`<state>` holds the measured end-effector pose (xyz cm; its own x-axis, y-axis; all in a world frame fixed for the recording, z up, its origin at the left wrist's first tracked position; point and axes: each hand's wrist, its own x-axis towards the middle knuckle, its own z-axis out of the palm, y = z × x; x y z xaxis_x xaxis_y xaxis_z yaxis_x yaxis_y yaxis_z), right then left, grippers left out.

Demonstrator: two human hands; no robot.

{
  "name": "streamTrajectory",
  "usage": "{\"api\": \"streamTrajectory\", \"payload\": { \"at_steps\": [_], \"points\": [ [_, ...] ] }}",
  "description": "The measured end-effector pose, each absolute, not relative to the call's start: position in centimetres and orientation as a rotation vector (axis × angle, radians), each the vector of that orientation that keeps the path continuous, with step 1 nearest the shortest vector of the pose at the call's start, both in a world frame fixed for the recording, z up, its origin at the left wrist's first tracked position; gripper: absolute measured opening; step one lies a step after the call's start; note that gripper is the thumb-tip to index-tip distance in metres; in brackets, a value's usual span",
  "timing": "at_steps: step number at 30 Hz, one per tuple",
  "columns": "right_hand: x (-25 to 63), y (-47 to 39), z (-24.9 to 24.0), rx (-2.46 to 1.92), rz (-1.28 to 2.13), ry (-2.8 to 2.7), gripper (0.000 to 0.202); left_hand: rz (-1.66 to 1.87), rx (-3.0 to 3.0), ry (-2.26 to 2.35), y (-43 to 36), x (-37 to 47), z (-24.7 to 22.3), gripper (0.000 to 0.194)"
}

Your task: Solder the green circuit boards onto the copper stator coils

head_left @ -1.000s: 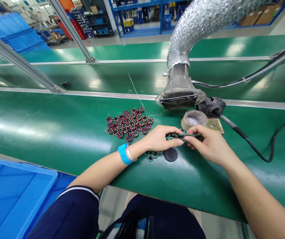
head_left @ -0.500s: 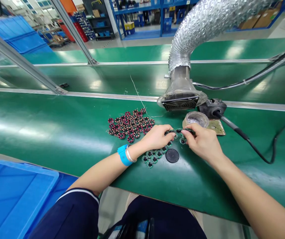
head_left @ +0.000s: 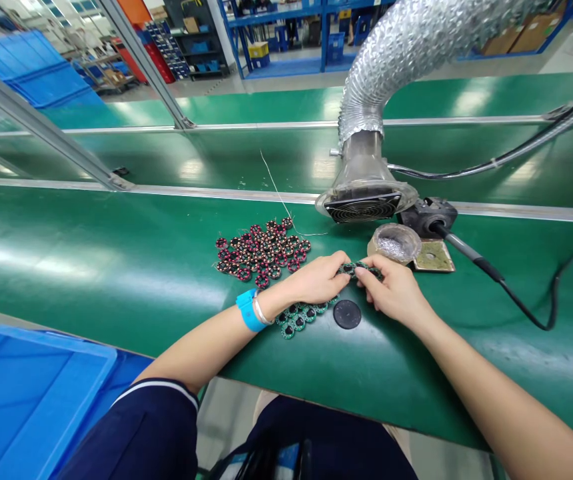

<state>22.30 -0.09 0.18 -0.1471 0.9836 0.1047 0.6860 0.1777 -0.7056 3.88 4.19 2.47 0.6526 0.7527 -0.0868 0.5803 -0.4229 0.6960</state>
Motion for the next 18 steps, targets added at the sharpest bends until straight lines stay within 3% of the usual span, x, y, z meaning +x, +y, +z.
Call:
{"api": "streamTrajectory", "payload": {
  "at_steps": [18],
  "points": [
    [21.4,0.0,-1.2,-1.812,0.476,-2.086,0.029,0.25,2.242,1.243,4.3,4.4,1.6,0.022]
  ]
}}
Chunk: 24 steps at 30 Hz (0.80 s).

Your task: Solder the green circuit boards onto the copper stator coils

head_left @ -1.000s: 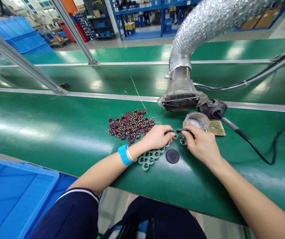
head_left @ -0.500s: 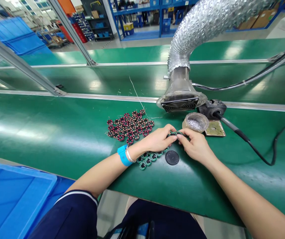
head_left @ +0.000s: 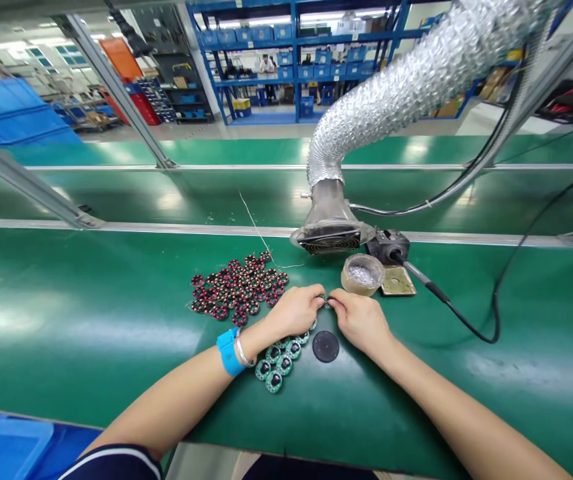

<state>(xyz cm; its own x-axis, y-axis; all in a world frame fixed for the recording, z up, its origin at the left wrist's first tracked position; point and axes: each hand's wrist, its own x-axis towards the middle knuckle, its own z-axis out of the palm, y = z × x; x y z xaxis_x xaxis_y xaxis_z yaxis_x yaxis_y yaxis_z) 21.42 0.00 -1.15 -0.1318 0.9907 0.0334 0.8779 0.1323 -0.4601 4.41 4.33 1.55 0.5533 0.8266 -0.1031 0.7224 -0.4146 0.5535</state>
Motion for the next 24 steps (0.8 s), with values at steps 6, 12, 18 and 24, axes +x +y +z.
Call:
{"api": "streamTrajectory", "payload": {
  "at_steps": [6,12,18,24],
  "points": [
    [22.0,0.0,-1.3,-1.728,0.519,-2.057,0.031,0.314,2.215,1.206,4.5,4.3,1.8,0.032],
    [22.4,-0.6,-0.4,-1.62,0.597,-2.019,0.034,0.45,2.23,0.971,4.4,4.4,1.9,0.038],
    [21.7,-0.4,0.6,-1.758,0.587,-1.965,0.037,0.563,2.319,1.008,4.7,5.0,1.5,0.031],
    [20.4,-0.7,0.9,-1.893,0.51,-1.939,0.034,0.53,2.477,1.105,4.3,5.3,1.4,0.032]
  ]
}}
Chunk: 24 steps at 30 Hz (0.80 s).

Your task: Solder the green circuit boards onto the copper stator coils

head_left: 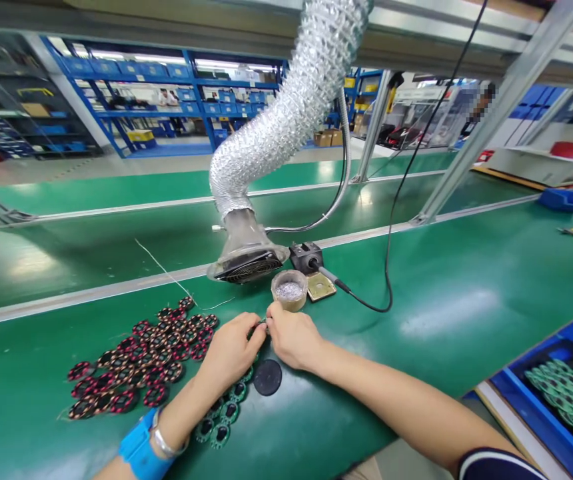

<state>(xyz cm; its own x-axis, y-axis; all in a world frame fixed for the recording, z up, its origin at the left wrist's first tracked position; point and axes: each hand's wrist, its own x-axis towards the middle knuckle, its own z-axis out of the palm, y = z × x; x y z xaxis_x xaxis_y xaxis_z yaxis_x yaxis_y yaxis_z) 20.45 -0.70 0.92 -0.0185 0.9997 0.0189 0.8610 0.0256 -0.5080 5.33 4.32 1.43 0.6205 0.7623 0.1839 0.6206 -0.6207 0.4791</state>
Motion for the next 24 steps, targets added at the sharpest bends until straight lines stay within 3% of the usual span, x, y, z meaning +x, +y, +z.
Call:
{"api": "streamTrajectory", "payload": {
  "at_steps": [6,11,20,24],
  "points": [
    [21.1,-0.7,0.8,-1.785,0.427,-1.972,0.029,0.721,2.436,1.056,4.5,4.5,0.6,0.031],
    [20.8,-0.9,0.8,-1.666,0.437,-1.88,0.038,0.873,2.304,1.195,4.3,4.5,1.5,0.031],
    [18.1,-2.4,1.5,-1.4,0.806,-1.659,0.036,0.994,1.728,1.209,3.7,6.0,3.1,0.028],
    [18.4,-1.8,1.0,-1.339,0.923,-1.574,0.033,1.011,1.624,1.196,3.9,6.3,2.6,0.035]
  ]
}}
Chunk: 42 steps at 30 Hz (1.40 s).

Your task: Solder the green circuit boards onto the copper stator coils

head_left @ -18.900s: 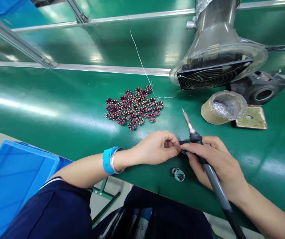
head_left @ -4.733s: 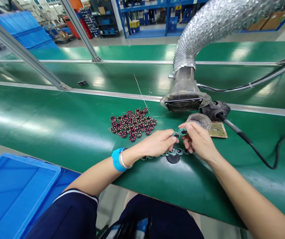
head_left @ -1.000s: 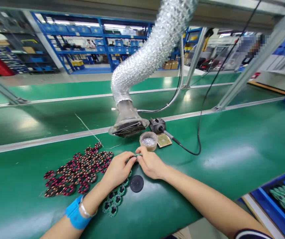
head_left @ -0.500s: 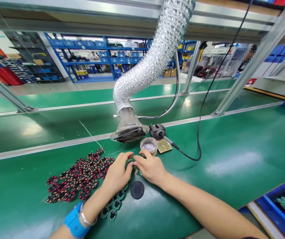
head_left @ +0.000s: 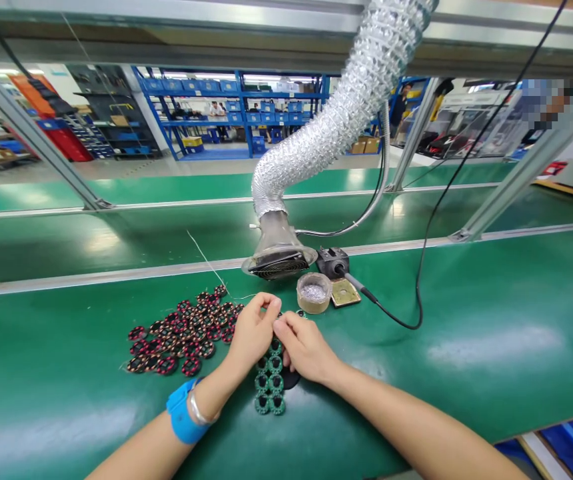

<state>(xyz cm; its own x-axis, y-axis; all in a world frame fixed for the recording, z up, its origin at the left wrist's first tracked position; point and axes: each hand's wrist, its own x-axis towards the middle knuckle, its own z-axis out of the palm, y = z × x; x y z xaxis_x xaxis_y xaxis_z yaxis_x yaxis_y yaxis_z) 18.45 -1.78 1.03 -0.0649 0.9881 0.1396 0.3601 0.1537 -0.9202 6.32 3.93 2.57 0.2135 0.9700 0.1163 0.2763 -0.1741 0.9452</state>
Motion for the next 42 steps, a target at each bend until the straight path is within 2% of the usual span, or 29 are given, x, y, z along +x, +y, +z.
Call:
{"api": "streamTrajectory", "payload": {
  "at_steps": [4,9,16,27,32,37,42],
  "points": [
    [18.8,-1.5,0.9,-1.344,0.822,-1.408,0.034,1.043,1.536,1.165,3.3,6.3,2.0,0.05],
    [18.5,-2.2,1.5,-1.346,0.633,-1.224,0.043,0.976,1.628,1.082,0.8,6.9,1.4,0.056],
    [18.4,-3.3,1.1,-1.217,0.645,-1.249,0.047,1.091,1.364,1.035,-1.2,8.5,2.7,0.073],
    [18.1,-2.1,0.5,-1.126,0.692,-1.196,0.051,1.119,1.153,0.984,-0.9,8.6,2.6,0.071],
    [18.6,-0.6,-0.8,-1.096,0.808,-1.211,0.041,1.19,1.137,1.105,-0.6,8.6,1.8,0.073],
    [18.9,1.7,-1.0,-1.114,0.939,-1.182,0.035,1.002,1.012,1.113,0.1,8.5,2.4,0.07],
    [19.4,2.6,-0.7,-1.188,0.907,-1.078,0.035,0.806,0.98,0.94,1.1,6.4,4.2,0.061]
  ]
}}
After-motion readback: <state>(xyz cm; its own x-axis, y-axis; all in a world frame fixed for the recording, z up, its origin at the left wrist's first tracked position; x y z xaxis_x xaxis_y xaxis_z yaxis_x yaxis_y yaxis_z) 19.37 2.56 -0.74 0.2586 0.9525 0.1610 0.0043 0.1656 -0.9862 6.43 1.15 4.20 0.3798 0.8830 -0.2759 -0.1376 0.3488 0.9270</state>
